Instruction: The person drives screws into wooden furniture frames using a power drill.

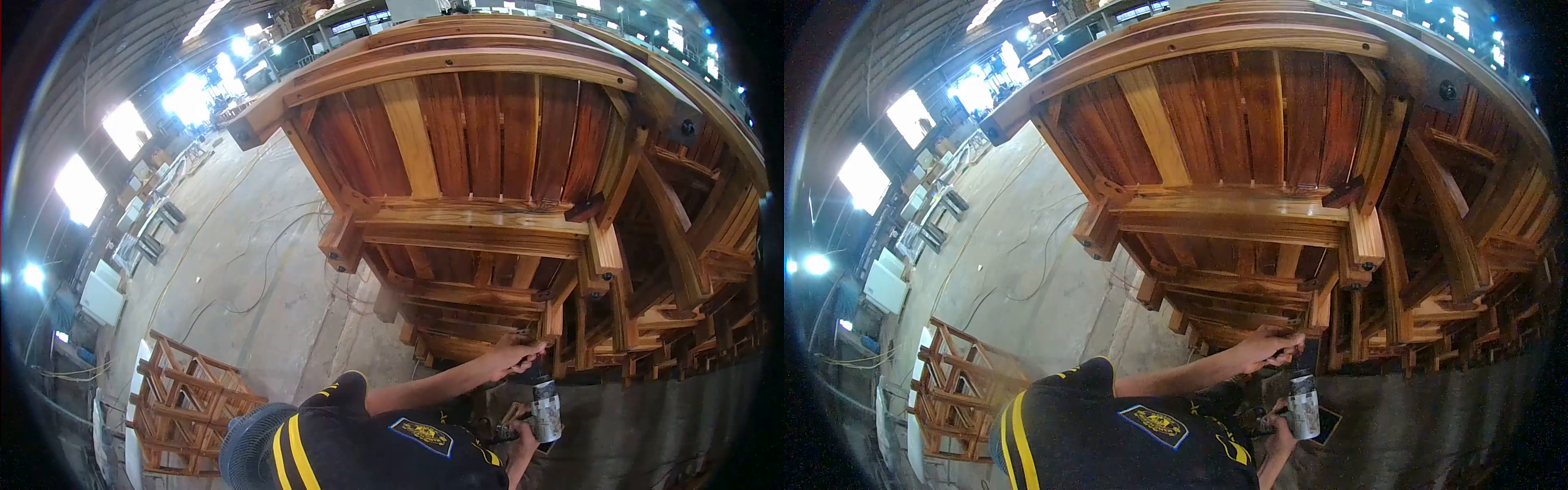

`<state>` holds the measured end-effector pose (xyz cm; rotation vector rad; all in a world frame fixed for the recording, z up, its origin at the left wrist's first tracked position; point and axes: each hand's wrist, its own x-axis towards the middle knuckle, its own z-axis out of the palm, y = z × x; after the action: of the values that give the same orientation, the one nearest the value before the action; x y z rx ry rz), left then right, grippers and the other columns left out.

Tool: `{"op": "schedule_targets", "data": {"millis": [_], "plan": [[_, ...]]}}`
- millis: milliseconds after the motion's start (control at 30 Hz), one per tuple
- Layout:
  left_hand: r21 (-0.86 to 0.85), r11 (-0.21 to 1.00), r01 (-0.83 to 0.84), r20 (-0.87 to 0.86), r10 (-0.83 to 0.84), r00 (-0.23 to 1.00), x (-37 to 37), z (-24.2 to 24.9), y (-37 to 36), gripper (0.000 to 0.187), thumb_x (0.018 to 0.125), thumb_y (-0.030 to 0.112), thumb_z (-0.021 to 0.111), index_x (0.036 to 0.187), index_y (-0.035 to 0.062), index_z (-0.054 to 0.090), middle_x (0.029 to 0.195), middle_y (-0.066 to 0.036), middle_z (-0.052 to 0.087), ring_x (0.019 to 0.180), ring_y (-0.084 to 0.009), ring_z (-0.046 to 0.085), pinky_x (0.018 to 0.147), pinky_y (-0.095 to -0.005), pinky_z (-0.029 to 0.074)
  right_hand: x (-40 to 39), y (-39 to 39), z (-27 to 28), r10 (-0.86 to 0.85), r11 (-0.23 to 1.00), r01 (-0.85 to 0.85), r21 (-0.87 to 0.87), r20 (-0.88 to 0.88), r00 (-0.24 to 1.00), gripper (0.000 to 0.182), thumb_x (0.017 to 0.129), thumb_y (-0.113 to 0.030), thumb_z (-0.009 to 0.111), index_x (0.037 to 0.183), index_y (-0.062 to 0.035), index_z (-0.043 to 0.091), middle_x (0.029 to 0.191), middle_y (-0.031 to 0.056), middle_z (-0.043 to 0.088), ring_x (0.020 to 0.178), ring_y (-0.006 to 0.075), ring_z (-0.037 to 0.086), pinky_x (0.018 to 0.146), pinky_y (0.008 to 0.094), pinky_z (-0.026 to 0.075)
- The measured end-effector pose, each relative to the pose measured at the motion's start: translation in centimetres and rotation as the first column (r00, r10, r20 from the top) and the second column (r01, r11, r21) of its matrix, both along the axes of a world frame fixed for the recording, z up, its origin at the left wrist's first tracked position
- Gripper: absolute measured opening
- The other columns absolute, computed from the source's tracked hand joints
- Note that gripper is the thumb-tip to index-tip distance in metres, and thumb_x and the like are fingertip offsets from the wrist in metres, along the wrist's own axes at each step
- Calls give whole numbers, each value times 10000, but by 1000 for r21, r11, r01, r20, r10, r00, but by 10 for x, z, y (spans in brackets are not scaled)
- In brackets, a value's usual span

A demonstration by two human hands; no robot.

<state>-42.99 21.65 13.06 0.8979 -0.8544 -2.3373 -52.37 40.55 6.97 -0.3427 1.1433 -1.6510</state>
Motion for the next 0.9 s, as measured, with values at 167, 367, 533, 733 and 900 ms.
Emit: {"op": "schedule_targets", "data": {"millis": [167,367,533,733,900], "plan": [[-114,993,9,153,8,988,-6,0,7,292,946,280,582,981,-9,589,676,13,469,550,-78,408,439,-230,284,2,2,0,-67,994,65,84,19,998,379,659,93,564,1023,-16,555,863,56,572,631,148,509,583,283,430],[4,998,59,104,-59,993,-19,-34,16,342,967,389,510,1054,68,586,637,42,405,514,-59,364,423,-214,261,-3,7,-16,-134,979,130,158,15,991,477,614,72,540,1081,-21,574,911,54,595,727,148,579,656,275,470],[-208,970,124,-18,-131,991,-18,-73,8,262,954,269,524,1157,108,560,838,38,549,673,-42,490,554,-180,374,-4,13,-66,-76,986,42,162,212,974,553,722,-26,555,1269,31,497,1037,48,613,820,130,569,711,248,433],[-31,995,96,278,-83,957,-38,-69,-4,268,998,248,462,1069,28,597,636,31,396,498,-84,372,411,-230,272,0,-5,-63,-103,994,101,31,79,992,355,643,50,545,993,-10,556,799,34,545,572,93,472,499,238,362],[-6,982,191,231,-184,955,-33,-76,-17,256,999,191,438,1119,-2,555,628,26,367,495,-91,347,429,-235,271,3,-13,-61,-152,988,151,18,74,986,342,648,62,521,982,-10,547,786,37,544,564,97,481,483,235,373]]}}
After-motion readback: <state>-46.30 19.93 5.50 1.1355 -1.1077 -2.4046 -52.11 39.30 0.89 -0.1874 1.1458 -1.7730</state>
